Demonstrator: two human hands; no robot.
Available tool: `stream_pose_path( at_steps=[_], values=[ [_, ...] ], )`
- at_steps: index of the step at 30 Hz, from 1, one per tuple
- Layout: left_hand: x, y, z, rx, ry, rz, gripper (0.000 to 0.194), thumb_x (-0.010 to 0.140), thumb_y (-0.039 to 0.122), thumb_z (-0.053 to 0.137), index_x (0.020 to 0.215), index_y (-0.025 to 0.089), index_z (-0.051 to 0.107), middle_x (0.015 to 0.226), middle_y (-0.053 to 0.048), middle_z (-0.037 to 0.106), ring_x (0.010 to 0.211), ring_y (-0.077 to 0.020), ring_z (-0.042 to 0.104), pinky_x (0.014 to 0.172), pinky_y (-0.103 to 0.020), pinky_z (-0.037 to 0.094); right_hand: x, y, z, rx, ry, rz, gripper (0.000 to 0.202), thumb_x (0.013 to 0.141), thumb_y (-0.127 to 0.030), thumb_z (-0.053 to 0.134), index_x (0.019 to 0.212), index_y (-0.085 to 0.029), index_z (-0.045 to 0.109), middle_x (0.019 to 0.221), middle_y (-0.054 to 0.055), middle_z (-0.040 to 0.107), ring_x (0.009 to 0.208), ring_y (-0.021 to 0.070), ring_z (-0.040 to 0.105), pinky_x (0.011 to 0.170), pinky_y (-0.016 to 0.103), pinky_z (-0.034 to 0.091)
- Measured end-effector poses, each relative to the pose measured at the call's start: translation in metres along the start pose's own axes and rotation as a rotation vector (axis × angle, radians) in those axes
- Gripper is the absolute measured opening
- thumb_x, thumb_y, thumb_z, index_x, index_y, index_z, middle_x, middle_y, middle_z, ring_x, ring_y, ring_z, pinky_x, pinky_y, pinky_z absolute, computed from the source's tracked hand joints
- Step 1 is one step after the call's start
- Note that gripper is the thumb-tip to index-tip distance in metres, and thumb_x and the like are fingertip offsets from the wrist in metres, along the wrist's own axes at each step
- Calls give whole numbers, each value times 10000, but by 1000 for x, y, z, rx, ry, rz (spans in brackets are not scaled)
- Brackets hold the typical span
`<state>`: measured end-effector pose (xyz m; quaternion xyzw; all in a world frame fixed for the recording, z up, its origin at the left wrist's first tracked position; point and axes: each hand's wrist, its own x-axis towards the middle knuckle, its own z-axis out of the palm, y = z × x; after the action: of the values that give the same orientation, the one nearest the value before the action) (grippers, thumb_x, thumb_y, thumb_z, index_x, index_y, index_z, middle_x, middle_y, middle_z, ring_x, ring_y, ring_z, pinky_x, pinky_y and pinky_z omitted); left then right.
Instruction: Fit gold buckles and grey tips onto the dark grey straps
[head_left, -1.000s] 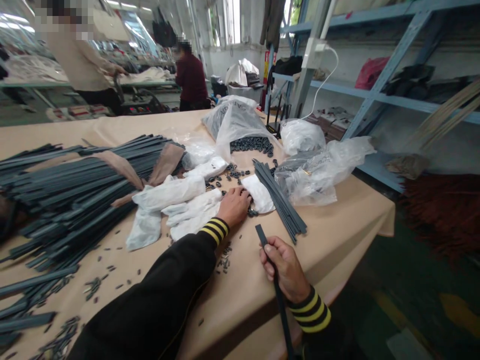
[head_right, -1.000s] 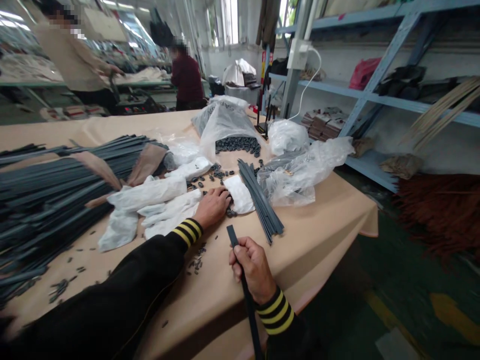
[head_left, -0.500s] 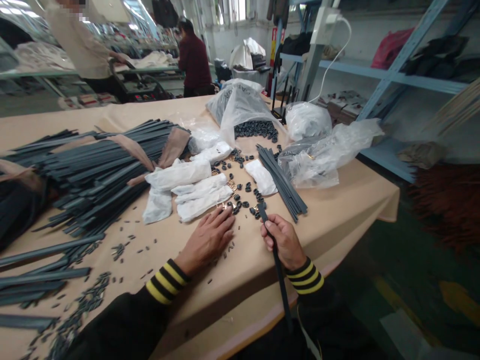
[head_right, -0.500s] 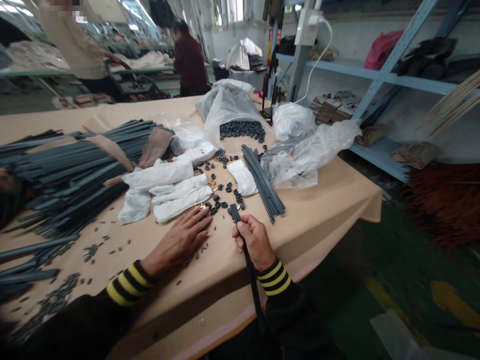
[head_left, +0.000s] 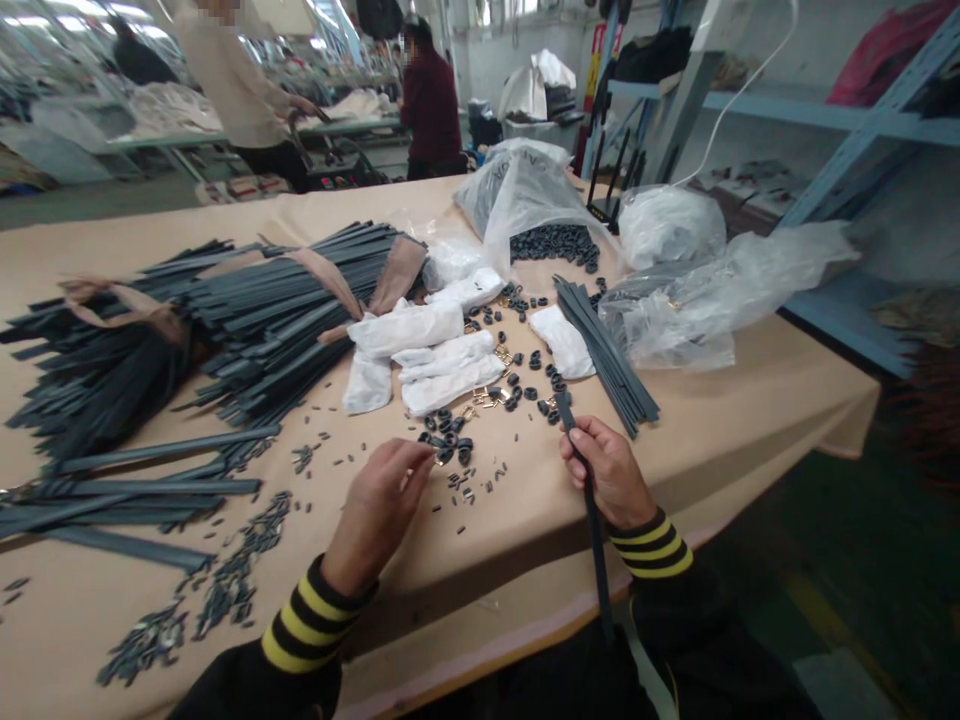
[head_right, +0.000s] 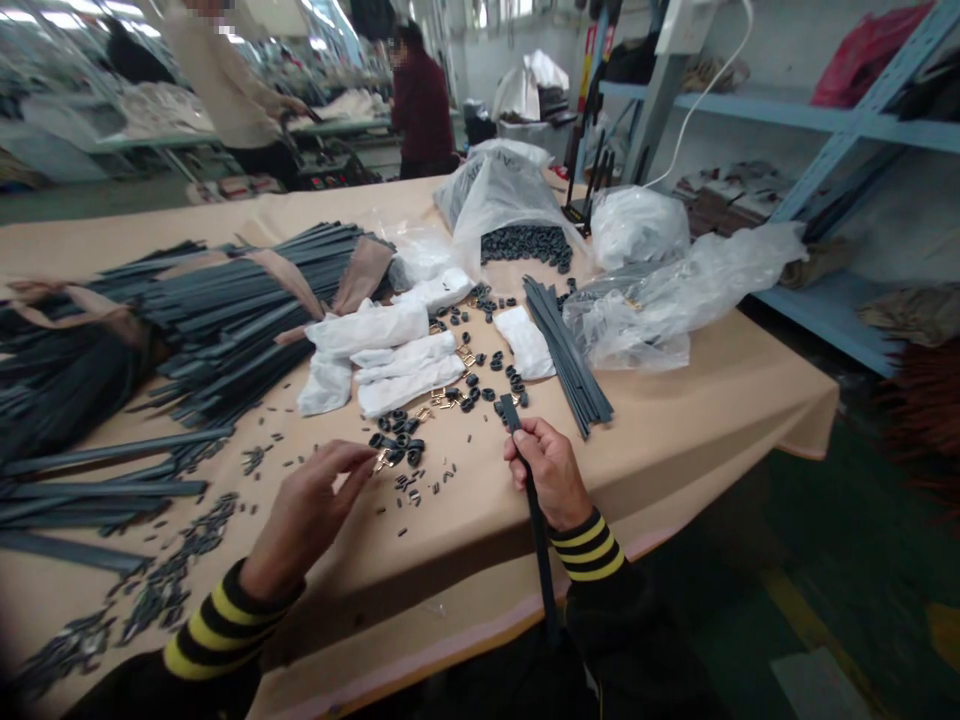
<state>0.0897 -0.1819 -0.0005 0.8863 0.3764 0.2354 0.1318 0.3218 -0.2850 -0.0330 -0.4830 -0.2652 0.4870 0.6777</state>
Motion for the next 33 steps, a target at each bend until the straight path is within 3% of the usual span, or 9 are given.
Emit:
stream_pose_path(
  at_steps=[4, 7, 12, 17, 21, 25, 27, 33],
  values=[
    [4, 20, 27, 169, -85, -15, 203, 841, 279, 398, 791, 174, 564, 760, -60, 550, 704, -187, 530, 624, -299, 438, 0, 0, 1, -9, -10, 6, 138, 779, -281, 539, 825, -158, 497, 625, -45, 516, 381, 18, 374, 330, 132, 297],
    [10, 27, 38, 247, -114, -17, 193, 841, 268, 392, 804, 172, 555, 794, -68, 538, 752, -206, 520, 652, -313, 429, 0, 0, 0, -39, -27, 17, 138, 778, -281, 528, 820, -154, 493, 642, -34, 533, 399, 27, 401, 355, 144, 324],
    [16, 21, 38, 80, -150, -42, 117, 807, 217, 426, 791, 183, 536, 795, -49, 533, 719, -182, 518, 641, -295, 422, 2, -3, 2, -203, -93, 51, 95, 783, -239, 474, 797, -146, 487, 665, -8, 566, 470, 60, 470, 429, 175, 387],
    [15, 18, 33, -71, -97, -87, 72, 777, 213, 453, 768, 188, 520, 704, -14, 535, 639, -162, 507, 592, -283, 403, -3, -2, 21, -468, -258, 95, 64, 775, -181, 459, 774, -139, 507, 620, -14, 549, 408, 39, 342, 370, 158, 248],
    [10, 30, 20, -355, -56, -241, 155, 761, 274, 518, 872, 180, 572, 745, -20, 596, 652, -153, 545, 633, -287, 428, -13, -2, 39, -543, -303, 2, 159, 846, -233, 405, 855, -139, 533, 627, -5, 560, 457, 61, 383, 444, 180, 305],
    [-1, 40, 11, -901, -172, -506, 247, 741, 302, 578, 932, 147, 597, 776, -46, 648, 680, -145, 595, 656, -271, 463, -25, -7, 46, -640, -349, -40, 227, 883, -268, 362, 844, -143, 547, 605, -10, 548, 503, 78, 421, 525, 200, 344],
    [-9, 41, 13, -1097, -175, -587, 236, 728, 280, 605, 913, 134, 605, 751, -42, 649, 661, -126, 591, 637, -245, 464, -31, -9, 47, -678, -372, -35, 236, 887, -271, 357, 828, -143, 547, 567, -22, 517, 512, 84, 431, 542, 204, 346],
    [-21, 44, 20, -1199, -193, -590, 166, 717, 228, 615, 850, 130, 618, 607, -7, 615, 527, -84, 527, 518, -194, 426, -41, -10, 47, -809, -423, -73, 211, 875, -249, 368, 757, -161, 519, 538, -45, 423, 490, 80, 389, 505, 201, 297]
  ],
)
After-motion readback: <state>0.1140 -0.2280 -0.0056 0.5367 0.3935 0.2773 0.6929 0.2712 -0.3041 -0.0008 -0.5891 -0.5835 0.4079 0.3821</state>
